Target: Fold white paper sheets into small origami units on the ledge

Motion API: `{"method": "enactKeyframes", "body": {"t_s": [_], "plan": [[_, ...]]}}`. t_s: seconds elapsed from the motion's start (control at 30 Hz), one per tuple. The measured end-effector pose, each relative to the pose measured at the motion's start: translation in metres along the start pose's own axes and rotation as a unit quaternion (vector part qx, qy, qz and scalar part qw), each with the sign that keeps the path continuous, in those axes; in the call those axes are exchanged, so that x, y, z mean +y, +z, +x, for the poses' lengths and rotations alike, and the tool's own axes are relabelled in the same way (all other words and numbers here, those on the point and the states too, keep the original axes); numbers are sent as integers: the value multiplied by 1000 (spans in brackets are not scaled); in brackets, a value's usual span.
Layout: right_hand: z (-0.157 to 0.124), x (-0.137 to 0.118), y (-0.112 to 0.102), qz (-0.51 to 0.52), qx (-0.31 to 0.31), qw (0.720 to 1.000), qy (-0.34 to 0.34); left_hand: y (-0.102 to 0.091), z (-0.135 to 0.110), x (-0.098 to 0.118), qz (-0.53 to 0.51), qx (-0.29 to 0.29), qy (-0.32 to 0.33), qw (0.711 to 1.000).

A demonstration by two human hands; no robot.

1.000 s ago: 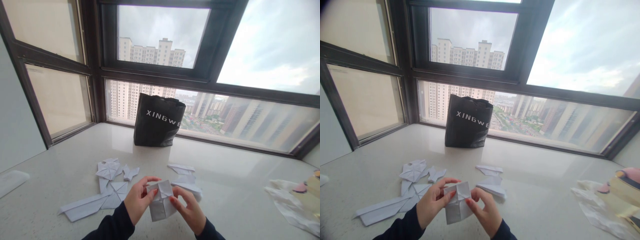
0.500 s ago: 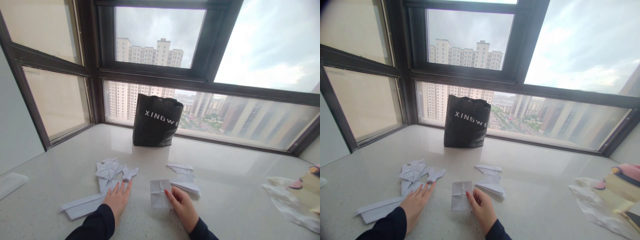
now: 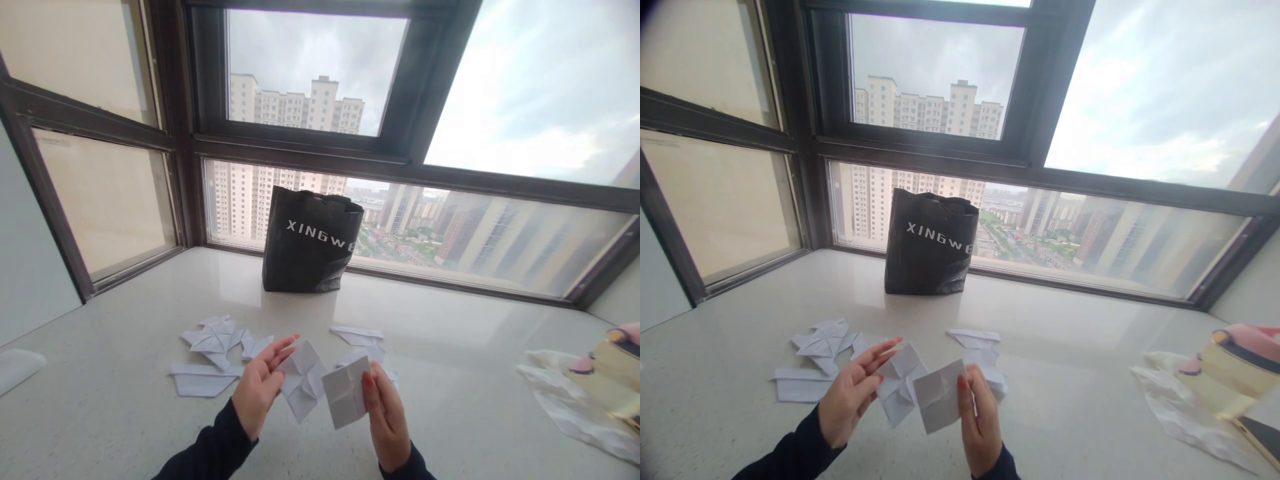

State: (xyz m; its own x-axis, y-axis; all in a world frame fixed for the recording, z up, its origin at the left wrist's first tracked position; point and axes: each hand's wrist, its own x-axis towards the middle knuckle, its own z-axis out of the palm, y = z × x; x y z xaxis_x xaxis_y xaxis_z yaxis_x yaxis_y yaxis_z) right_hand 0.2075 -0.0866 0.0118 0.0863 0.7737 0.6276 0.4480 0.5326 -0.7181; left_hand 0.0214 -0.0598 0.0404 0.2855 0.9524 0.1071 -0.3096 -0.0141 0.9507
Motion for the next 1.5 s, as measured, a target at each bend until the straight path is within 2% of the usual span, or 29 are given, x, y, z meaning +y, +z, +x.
{"method": "enactKeyframes", "body": {"t_s": [0.13, 0.23, 0.37, 0.63, 0.8, 1.0, 1.1, 1.2, 1.27, 1.37, 1.4, 1.47, 1.5], "plan": [[-1, -3, 8, -137, -101, 982, -78, -1, 1, -29, -121, -6, -106, 987], [-1, 0, 13, -253, -123, 954, -104, -1, -3, -34, -152, -17, -133, 979], [-3, 4, 15, -304, -143, 936, -102, 1, -6, -33, -177, -26, -145, 973], [-6, -1, 18, -286, -105, 951, -52, 7, -11, -38, -206, -12, -121, 971], [-8, 0, 20, -268, -110, 956, -36, 9, -12, -41, -169, -12, -88, 982], [-10, 8, 21, -119, -38, 991, 44, 7, -10, -41, -158, -26, -64, 985], [-8, 11, 22, -43, -107, 988, 104, 8, -10, -41, -123, -34, -37, 991], [-6, 13, 24, 24, -165, 969, 183, 10, -13, -42, 21, -50, 29, 998], [-5, 13, 24, 53, -164, 961, 215, 8, -12, -40, 150, -68, 97, 981], [-3, 11, 22, 29, -139, 968, 209, -5, -3, -28, 319, -66, 191, 926], [-3, 11, 21, 9, -129, 971, 200, -12, 3, -21, 379, -51, 216, 898], [-3, 11, 20, -31, -120, 976, 177, -30, 16, -5, 523, -27, 250, 814], [-3, 11, 20, -48, -120, 978, 166, -38, 22, 3, 602, -5, 224, 766]]}}
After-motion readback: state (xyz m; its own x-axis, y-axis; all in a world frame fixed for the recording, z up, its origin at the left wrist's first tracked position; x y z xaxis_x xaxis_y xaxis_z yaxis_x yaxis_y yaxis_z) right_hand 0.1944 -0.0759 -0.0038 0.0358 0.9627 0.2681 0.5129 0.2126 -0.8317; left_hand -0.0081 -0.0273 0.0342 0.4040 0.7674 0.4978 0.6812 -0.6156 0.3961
